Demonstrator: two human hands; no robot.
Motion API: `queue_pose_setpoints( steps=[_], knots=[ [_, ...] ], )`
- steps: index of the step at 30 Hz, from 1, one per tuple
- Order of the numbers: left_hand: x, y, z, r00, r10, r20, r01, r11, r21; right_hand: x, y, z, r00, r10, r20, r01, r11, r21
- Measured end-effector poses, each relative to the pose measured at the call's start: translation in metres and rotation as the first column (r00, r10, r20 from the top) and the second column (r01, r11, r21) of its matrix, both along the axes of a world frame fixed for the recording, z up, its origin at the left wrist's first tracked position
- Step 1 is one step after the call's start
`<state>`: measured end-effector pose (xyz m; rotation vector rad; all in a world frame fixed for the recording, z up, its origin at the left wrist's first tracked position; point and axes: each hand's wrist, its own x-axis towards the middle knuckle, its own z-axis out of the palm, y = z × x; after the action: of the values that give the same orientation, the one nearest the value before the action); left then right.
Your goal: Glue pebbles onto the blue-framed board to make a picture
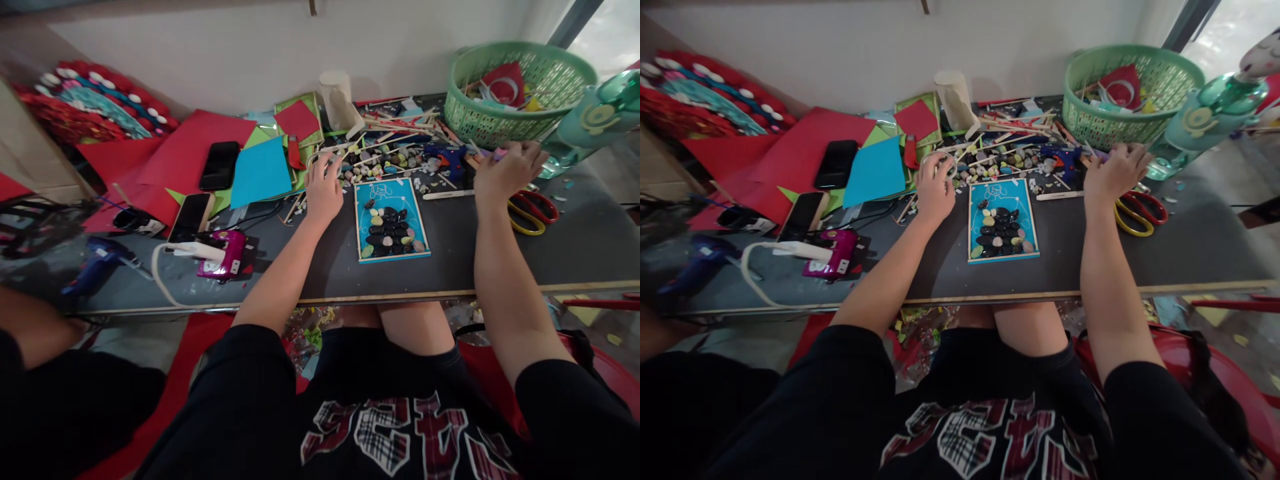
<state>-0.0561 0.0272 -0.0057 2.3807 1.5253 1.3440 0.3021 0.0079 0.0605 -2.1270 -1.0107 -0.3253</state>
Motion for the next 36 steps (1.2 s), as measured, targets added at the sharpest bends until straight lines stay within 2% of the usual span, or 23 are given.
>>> queue_pose_setpoints(
  steps=[2,3,5,6,9,13,15,19,21,23,25,28,32,34,36],
  knots=[
    [0.003,-0.001,0.002,0.979,-0.175,-0.100,0.171,0.984,-0.049,-0.006,-0.002,-0.003,0.990,0.125,0.062,-0.127,0.991,0.034],
    [0.006,-0.001,0.003,0.947,-0.282,-0.153,0.269,0.958,-0.100,-0.011,-0.003,-0.005,0.969,0.217,0.116,-0.223,0.974,0.042],
    [0.011,-0.003,0.004,0.867,-0.450,-0.215,0.408,0.888,-0.215,-0.021,-0.004,-0.010,0.888,0.398,0.231,-0.410,0.912,0.002],
    [0.013,-0.004,0.004,0.843,-0.491,-0.222,0.435,0.863,-0.256,-0.026,-0.004,-0.013,0.841,0.467,0.272,-0.476,0.879,-0.037],
    [0.017,-0.008,0.007,0.856,-0.484,-0.184,0.418,0.855,-0.307,-0.037,-0.001,-0.021,0.734,0.603,0.312,-0.600,0.791,-0.119],
    [0.025,-0.019,0.012,0.903,-0.425,-0.058,0.377,0.850,-0.368,-0.049,0.001,-0.027,0.627,0.738,0.250,-0.745,0.662,-0.084],
    [0.031,-0.024,0.013,0.914,-0.403,0.042,0.390,0.847,-0.360,-0.058,-0.003,-0.027,0.523,0.831,0.189,-0.840,0.540,-0.050],
    [0.045,-0.034,0.012,0.895,-0.357,0.267,0.422,0.871,-0.252,-0.081,-0.015,-0.026,0.207,0.978,-0.002,-0.976,0.207,0.062],
    [0.050,-0.037,0.011,0.876,-0.340,0.343,0.421,0.885,-0.198,-0.091,-0.019,-0.026,0.119,0.990,-0.080,-0.985,0.128,0.116],
    [0.052,-0.040,0.011,0.869,-0.314,0.383,0.394,0.907,-0.152,-0.096,-0.021,-0.027,0.096,0.986,-0.136,-0.979,0.118,0.165],
    [0.052,-0.041,0.011,0.869,-0.287,0.404,0.362,0.925,-0.121,-0.098,-0.021,-0.028,0.097,0.977,-0.191,-0.965,0.139,0.221],
    [0.052,-0.043,0.013,0.879,-0.282,0.384,0.345,0.933,-0.105,-0.101,-0.021,-0.031,0.114,0.950,-0.291,-0.924,0.208,0.319],
    [0.053,-0.046,0.016,0.918,-0.289,0.271,0.323,0.942,-0.090,-0.108,-0.023,-0.035,0.105,0.912,-0.397,-0.840,0.295,0.455],
    [0.054,-0.047,0.017,0.932,-0.264,0.247,0.288,0.955,-0.066,-0.111,-0.024,-0.036,0.099,0.897,-0.430,-0.811,0.324,0.488],
    [0.055,-0.048,0.018,0.942,-0.243,0.233,0.261,0.964,-0.046,-0.110,-0.025,-0.037,0.135,0.891,-0.434,-0.804,0.354,0.478]
  ],
)
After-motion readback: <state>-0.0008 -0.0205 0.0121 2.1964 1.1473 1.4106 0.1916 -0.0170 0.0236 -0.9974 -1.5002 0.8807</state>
